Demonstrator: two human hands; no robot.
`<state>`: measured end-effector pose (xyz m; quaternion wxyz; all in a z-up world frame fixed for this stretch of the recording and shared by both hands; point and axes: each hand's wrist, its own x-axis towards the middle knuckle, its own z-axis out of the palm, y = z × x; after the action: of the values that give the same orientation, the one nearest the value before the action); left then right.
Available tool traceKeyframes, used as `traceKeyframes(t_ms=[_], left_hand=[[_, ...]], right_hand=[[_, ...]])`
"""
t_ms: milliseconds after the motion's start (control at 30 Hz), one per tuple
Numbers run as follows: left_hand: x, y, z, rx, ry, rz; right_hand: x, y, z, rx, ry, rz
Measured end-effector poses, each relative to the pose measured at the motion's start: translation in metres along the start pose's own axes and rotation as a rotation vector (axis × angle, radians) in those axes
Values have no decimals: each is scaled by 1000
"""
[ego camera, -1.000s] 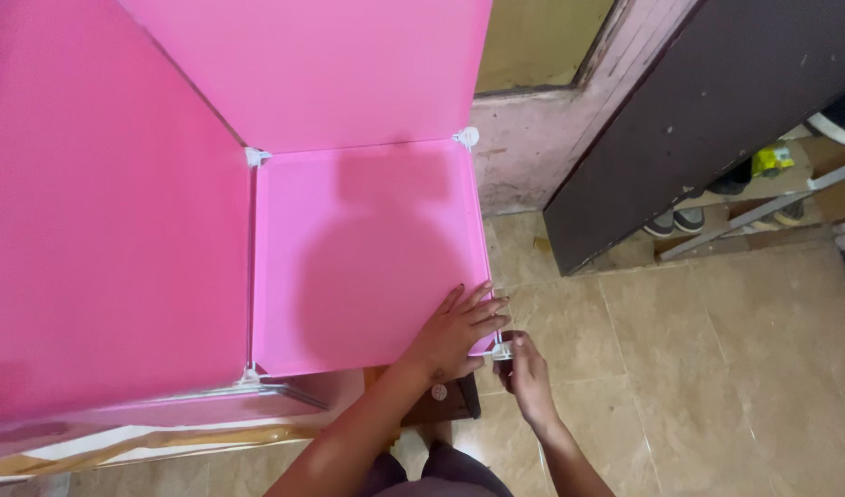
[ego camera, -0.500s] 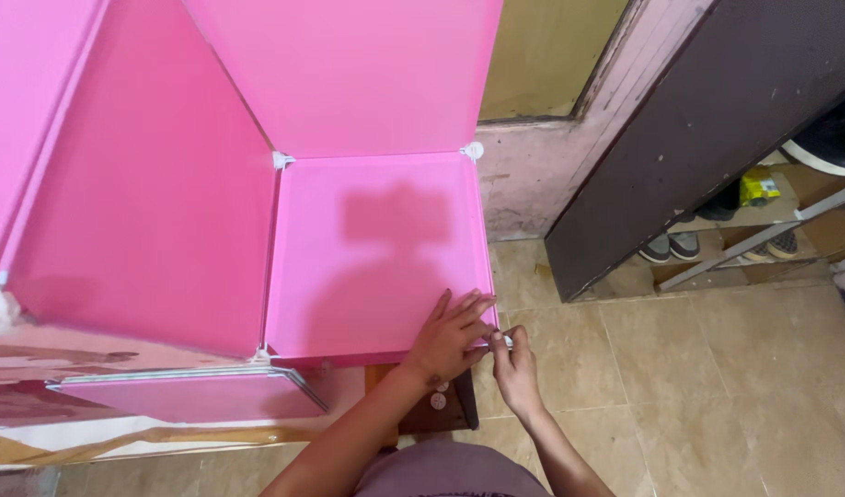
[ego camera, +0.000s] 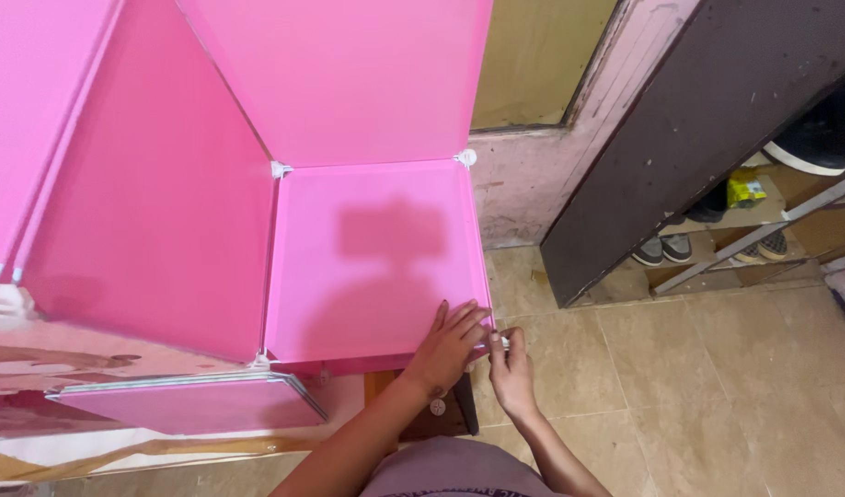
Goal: The person works on a pink fabric-and-plastic cube storage organizer, detaching printed and plain panels from the frame connectors and reattaching them, pressing panel edges onto the corner joints by hand. They handle panels one at a time and stack removed panels on a small stool before fitting them back onto the unit.
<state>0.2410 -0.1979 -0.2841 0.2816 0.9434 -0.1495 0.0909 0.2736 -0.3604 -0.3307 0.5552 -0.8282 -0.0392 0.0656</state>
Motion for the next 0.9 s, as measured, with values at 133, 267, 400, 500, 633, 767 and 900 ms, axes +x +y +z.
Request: traceKeyframes(t_ms=[133, 267, 400, 500, 633, 767, 900], left_hand=[[2, -6, 5, -36, 4, -94], [1, -13, 15, 68, -42, -56], [1, -20, 22, 187, -40, 5], [0, -24, 28, 160, -80, -19], [0, -27, 33, 146, -16, -22], [0, -29, 37, 132, 20, -11], [-2, -31, 39, 106, 14, -14]], right_hand=[[5, 8, 5, -9, 21, -60], [14, 23, 5, 8, -16, -70], [17, 28, 2, 16, -50, -90], [13, 21, 2, 29, -59, -51], [0, -1, 5, -15, 39, -117], [-9, -23, -2, -78, 48, -169], [-9, -36, -11, -196, 34, -287]])
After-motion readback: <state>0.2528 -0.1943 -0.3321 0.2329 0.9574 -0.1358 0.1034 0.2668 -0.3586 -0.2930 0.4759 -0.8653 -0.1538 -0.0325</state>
